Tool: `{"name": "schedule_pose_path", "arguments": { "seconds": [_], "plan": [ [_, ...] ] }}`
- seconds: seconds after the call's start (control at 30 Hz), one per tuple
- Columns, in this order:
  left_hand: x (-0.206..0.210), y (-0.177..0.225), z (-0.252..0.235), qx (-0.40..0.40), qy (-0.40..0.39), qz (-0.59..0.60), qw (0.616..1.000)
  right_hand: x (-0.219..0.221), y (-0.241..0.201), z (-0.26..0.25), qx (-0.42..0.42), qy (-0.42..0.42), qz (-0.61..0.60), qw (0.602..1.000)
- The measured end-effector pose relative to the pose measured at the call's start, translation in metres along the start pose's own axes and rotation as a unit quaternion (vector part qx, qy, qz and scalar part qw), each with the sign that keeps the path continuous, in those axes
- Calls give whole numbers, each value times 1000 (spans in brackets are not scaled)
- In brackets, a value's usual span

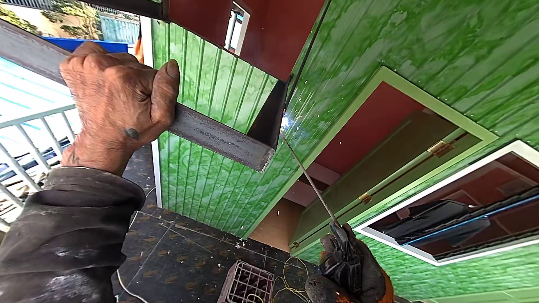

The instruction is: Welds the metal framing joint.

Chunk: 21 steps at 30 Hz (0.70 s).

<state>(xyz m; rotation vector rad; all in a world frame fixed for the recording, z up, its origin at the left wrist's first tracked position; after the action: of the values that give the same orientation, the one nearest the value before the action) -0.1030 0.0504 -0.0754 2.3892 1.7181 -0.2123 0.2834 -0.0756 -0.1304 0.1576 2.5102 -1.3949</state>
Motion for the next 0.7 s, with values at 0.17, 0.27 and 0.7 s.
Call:
{"name": "schedule_pose_path", "arguments": {
  "seconds": [0.17, 0.27, 0.7],
  "plan": [
    [-1, 1, -1, -5, -11, -2, 1000, -8, 0, 2, 19, 34, -43, 998],
    [0, 0, 0, -7, -7, 4, 1000, -7, -1, -2, 26, 21, -45, 998],
    [-2, 0, 0, -12, -16, -3, 1000, -6, -1, -4, 46, 8, -36, 998]
  ]
}}
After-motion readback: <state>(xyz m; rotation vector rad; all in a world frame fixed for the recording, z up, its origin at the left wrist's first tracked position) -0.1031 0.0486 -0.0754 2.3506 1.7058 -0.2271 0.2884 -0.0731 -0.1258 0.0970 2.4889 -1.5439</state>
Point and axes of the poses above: each hand's wrist, its own z-axis away from the middle knuckle, its own x-axis out of the palm, y = z × x, the point moved 1 cm from there along -z, towards the middle knuckle, and after that the axes turned 2 degrees about z, right-handed, at the moved point
